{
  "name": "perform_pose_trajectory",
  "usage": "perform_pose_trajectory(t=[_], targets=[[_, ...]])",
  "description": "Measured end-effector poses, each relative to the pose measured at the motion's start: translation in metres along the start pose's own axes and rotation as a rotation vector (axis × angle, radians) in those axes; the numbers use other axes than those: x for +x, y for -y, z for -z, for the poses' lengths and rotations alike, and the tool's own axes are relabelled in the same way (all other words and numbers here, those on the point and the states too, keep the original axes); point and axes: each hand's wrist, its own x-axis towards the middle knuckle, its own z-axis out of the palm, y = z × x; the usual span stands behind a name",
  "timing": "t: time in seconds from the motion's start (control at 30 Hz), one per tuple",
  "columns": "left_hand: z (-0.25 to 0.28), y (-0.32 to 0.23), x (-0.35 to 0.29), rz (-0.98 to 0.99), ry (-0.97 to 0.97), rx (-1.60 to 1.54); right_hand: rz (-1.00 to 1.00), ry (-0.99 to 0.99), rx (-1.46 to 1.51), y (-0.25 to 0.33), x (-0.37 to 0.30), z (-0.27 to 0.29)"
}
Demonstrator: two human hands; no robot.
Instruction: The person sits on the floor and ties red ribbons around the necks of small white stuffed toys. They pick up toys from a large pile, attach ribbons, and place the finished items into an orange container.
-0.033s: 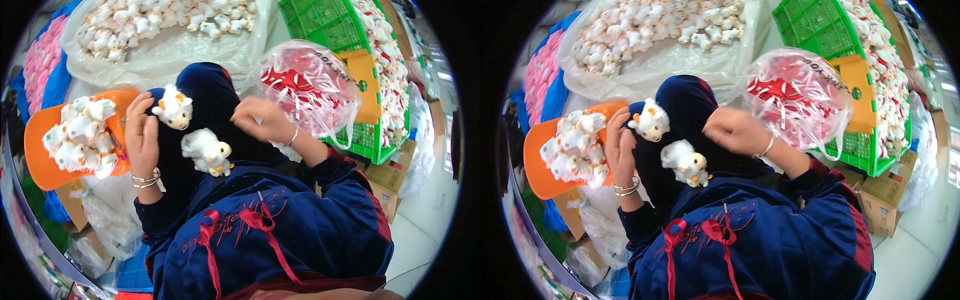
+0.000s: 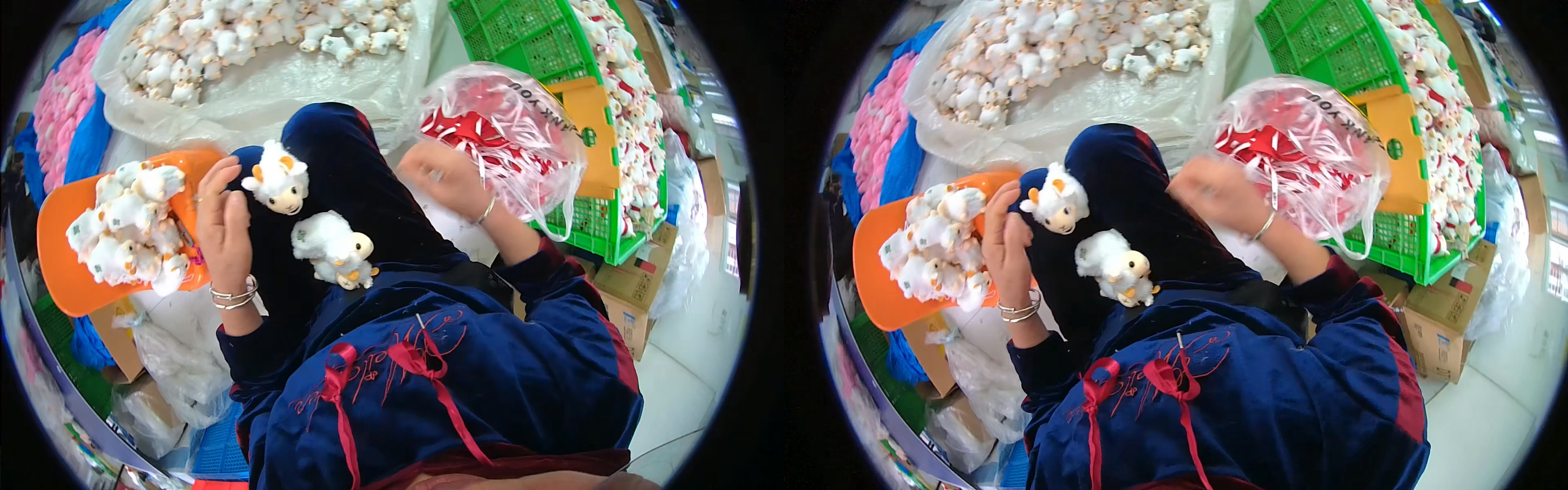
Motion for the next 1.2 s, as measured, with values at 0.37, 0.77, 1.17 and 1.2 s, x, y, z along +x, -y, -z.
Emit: perform_pose_trajectory(t=[0.37,0.77,1.17,1.2], targets=[[0.003,0.006,0.009,0.026,-0.078,-0.024,-0.632,-0.250,-0.469,-0.219,-0.048,0.099],[-0.015,-0.060,0.013,-0.070,0.049,-0.137,-0.271,0.099,0.227,0.036,0.018,0.079],[-0.025,-0.087,0.020,0.266,0.554,-0.008,0.032,0.472,0.077,0.122,0.061,0.011],[-0.023,-0.083,0.018,0.245,0.518,-0.048,-0.088,0.518,0.150,0.124,0.064,0.012]])
